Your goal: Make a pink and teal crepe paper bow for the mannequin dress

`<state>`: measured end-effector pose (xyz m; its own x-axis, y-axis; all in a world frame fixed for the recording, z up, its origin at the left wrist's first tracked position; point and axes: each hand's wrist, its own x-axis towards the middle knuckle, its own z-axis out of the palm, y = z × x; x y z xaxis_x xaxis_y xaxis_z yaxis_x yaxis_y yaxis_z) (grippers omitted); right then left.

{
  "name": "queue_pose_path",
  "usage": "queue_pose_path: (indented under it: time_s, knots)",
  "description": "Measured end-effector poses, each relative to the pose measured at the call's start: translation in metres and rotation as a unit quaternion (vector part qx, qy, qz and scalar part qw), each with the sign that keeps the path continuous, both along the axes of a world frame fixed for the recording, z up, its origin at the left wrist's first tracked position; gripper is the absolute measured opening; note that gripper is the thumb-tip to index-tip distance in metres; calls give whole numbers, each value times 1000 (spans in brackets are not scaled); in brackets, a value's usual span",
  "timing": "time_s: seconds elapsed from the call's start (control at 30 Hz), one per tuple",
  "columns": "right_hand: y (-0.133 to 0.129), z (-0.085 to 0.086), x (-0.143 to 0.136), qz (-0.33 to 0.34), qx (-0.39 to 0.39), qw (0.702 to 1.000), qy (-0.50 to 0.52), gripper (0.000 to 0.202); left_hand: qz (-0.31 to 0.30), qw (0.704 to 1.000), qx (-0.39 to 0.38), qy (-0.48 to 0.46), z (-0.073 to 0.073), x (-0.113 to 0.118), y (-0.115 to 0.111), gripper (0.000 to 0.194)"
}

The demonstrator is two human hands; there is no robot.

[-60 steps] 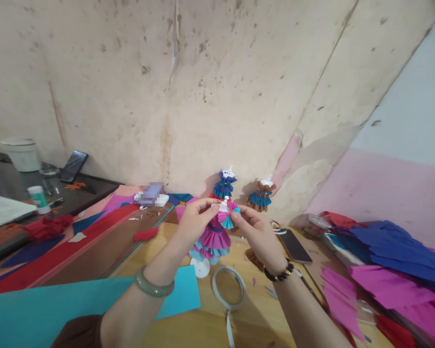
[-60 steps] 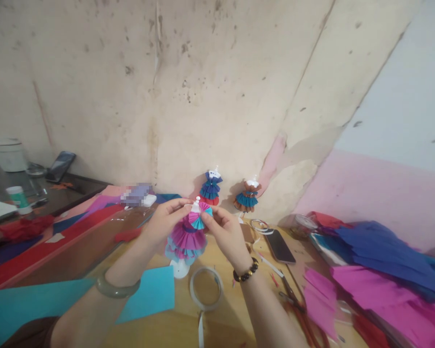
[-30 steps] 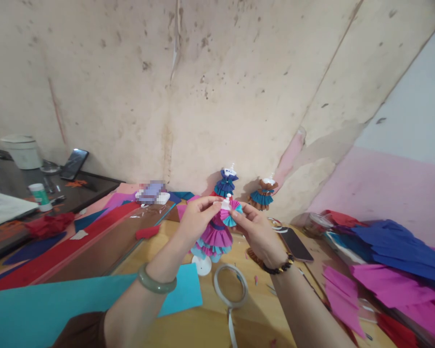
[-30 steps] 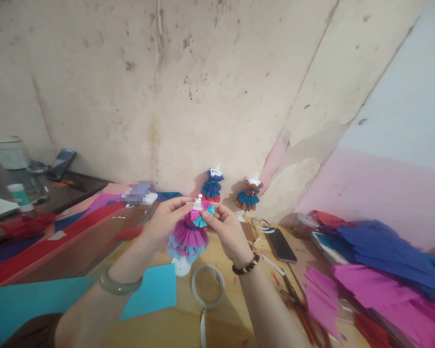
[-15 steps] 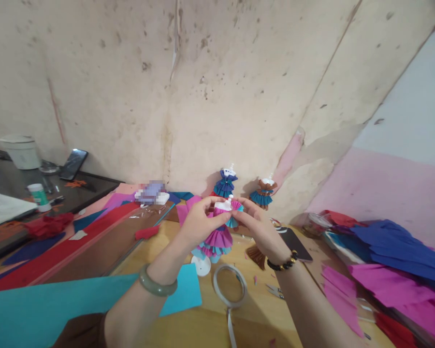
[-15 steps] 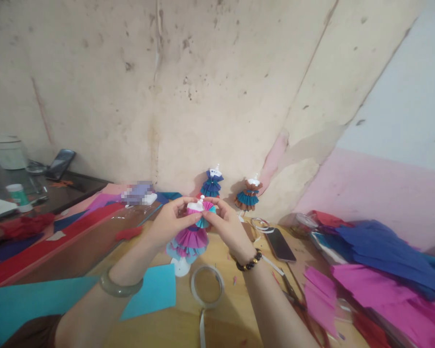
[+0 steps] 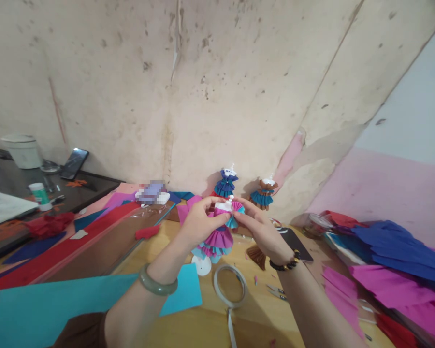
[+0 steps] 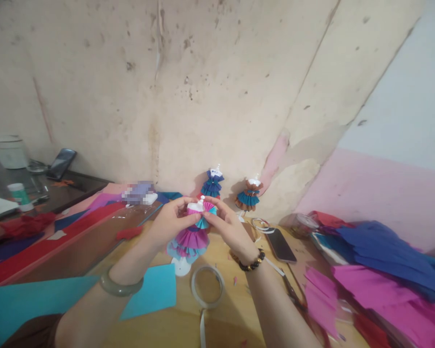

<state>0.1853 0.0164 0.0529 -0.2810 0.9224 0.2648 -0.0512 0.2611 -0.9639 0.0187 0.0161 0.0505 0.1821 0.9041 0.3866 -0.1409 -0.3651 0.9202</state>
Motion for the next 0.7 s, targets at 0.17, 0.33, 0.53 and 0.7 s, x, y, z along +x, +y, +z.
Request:
queue_pose_path:
  time_s: [0.17,0.33,0.53,0.7]
  knots:
    - [6,-3,4,29,-27,999,27,42,-1,1000,1,4,-1,0,1,30]
    - [7,0,6,51,-16,998,27,38,10,1000,6,-13,-2,0,3,30]
    - [1,0,1,-23,30,999,-35,40,4,999,-14,-40,-3,0,3,30]
    - [0,-2,3,-11,37,999,-36,39,12,996,-36,-81,-2,0,5,23]
